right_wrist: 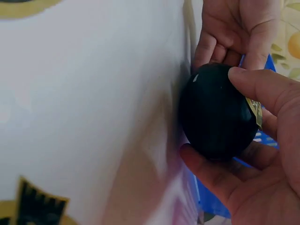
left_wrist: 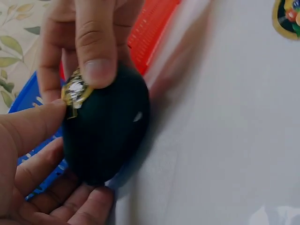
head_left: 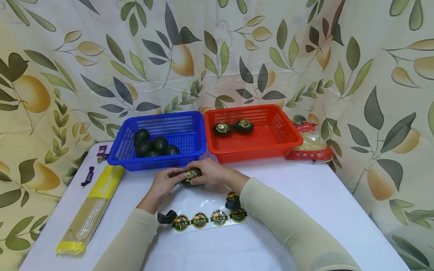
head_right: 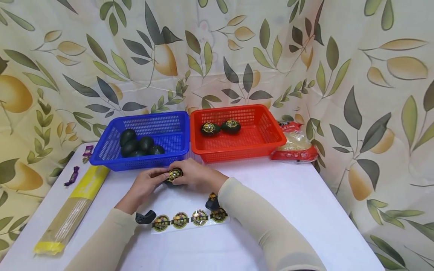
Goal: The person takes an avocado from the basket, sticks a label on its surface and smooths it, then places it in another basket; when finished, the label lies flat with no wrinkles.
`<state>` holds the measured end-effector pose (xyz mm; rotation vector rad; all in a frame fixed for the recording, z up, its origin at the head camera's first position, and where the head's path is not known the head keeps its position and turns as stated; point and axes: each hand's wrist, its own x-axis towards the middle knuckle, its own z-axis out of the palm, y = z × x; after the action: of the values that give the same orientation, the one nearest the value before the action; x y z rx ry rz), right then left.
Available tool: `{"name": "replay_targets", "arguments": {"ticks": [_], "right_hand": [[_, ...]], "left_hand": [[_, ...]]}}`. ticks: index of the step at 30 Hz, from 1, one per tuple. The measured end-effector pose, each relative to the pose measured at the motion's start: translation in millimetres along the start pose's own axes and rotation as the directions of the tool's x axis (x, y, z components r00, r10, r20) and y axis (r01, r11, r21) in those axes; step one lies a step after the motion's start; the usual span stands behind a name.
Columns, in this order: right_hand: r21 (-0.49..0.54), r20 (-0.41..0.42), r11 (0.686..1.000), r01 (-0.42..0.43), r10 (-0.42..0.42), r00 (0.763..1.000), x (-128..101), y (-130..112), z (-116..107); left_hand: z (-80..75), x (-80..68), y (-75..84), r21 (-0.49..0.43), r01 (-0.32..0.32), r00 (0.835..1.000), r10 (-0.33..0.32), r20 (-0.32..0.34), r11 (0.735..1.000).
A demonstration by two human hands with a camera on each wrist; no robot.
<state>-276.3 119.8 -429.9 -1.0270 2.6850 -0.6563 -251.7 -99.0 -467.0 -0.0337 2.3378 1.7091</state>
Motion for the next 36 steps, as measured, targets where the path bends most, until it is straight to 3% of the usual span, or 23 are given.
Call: {"name": "replay_targets", "arguments": {"ticks": [7, 14, 17, 21, 25, 29, 32, 36], "right_hand": [[0.172, -0.025, 0.985, -0.028, 0.033, 0.999, -33.6, 13.1, -10.0], [0.377, 0.016, 0.925, -0.055, 0.053, 0.998, -86.1, 26.6, -56.1], [0.403, 0.033, 0.910, -0.096, 0.090, 0.995, -101.9, 34.9, -81.3], [0.405, 0.008, 0.901, -0.155, 0.166, 0.986, -114.0, 52.0, -116.0], [0.392, -0.025, 0.892, -0.224, 0.254, 0.967, -116.8, 75.3, -148.1], [0.429, -0.021, 0.847, -0.314, 0.357, 0.934, -114.1, 100.5, -173.6], [0.469, -0.019, 0.798, -0.378, 0.437, 0.899, -109.8, 121.7, -185.3], [0.424, -0.069, 0.791, -0.441, 0.513, 0.855, -104.0, 148.8, -195.2]], "left_hand": [[13.1, 2.1, 1.7, -0.095, 0.012, 1.000, -0.012, 0.002, 0.995], [55.7, 7.4, 19.8, -0.219, -0.010, 0.997, 0.025, 0.067, 0.976], [78.2, 10.2, 30.7, -0.342, 0.018, 0.996, 0.012, 0.087, 0.939], [100.2, 14.1, 43.3, -0.513, 0.053, 0.996, -0.005, 0.094, 0.857], [110.8, 19.6, 53.4, -0.622, 0.086, 0.993, -0.018, 0.114, 0.778], [117.5, 24.5, 62.4, -0.685, 0.106, 0.993, -0.038, 0.114, 0.721], [123.3, 25.7, 68.5, -0.715, 0.106, 0.994, -0.048, 0.102, 0.691], [132.0, 24.7, 75.3, -0.734, 0.099, 0.995, -0.051, 0.087, 0.672]]}}
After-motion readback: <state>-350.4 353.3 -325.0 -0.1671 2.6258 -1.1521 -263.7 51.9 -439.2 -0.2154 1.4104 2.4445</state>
